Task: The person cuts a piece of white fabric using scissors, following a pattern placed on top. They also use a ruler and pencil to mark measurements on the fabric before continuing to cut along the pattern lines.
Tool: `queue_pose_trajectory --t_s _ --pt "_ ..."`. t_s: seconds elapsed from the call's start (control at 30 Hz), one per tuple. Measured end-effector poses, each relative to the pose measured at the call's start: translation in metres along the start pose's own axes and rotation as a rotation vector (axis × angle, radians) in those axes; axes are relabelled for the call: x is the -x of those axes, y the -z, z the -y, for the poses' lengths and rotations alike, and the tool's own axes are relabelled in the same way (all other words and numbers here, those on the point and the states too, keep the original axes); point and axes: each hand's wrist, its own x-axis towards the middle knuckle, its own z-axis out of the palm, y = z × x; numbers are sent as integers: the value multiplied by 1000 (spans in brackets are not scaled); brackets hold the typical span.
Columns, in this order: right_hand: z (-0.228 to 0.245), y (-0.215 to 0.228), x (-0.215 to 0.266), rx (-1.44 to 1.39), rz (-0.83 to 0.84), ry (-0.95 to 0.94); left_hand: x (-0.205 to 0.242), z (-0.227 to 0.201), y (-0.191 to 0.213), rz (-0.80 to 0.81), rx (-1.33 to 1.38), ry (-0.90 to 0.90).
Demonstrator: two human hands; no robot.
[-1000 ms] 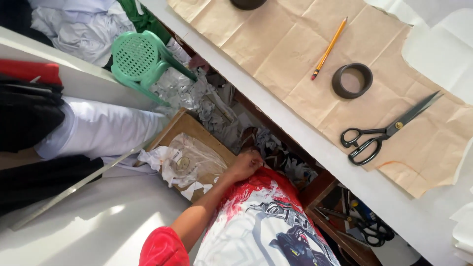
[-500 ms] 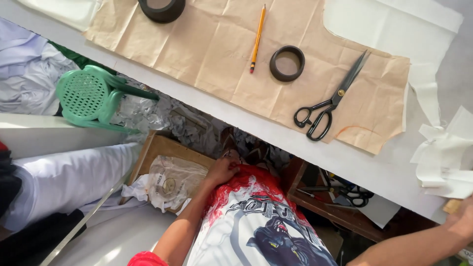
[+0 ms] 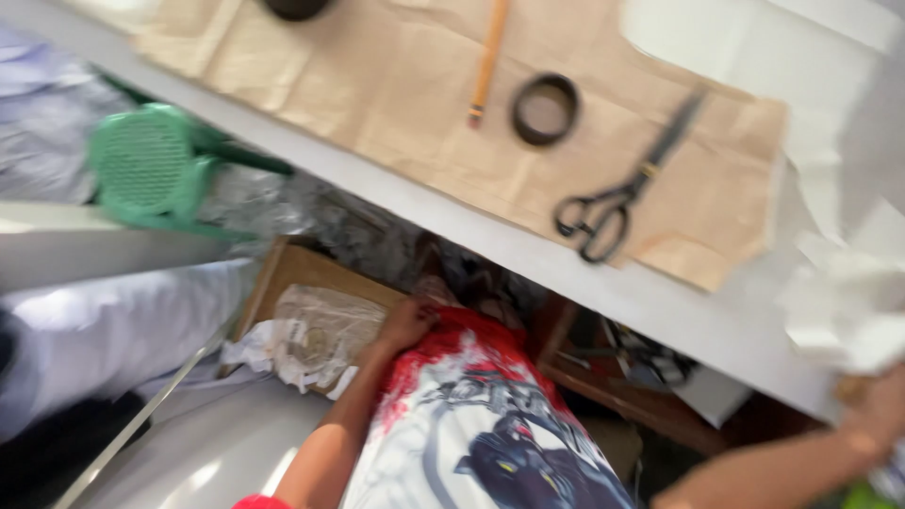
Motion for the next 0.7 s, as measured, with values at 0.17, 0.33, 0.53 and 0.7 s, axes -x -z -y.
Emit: queue_pose_trajectory --t_s 0.17,0.33,0.53,0.7 --pt "100 170 -22 -1285 -60 -891 5 -2 10 -35 -96 -50" --pt "108 205 2 -1220 -231 -757 0 -26 13 -7 -171 -33" --pt "384 279 159 -1106 47 337 -6 -55 19 85 -229 -338" --pt "340 295 15 -1287 139 510 63 -218 78 332 12 -449"
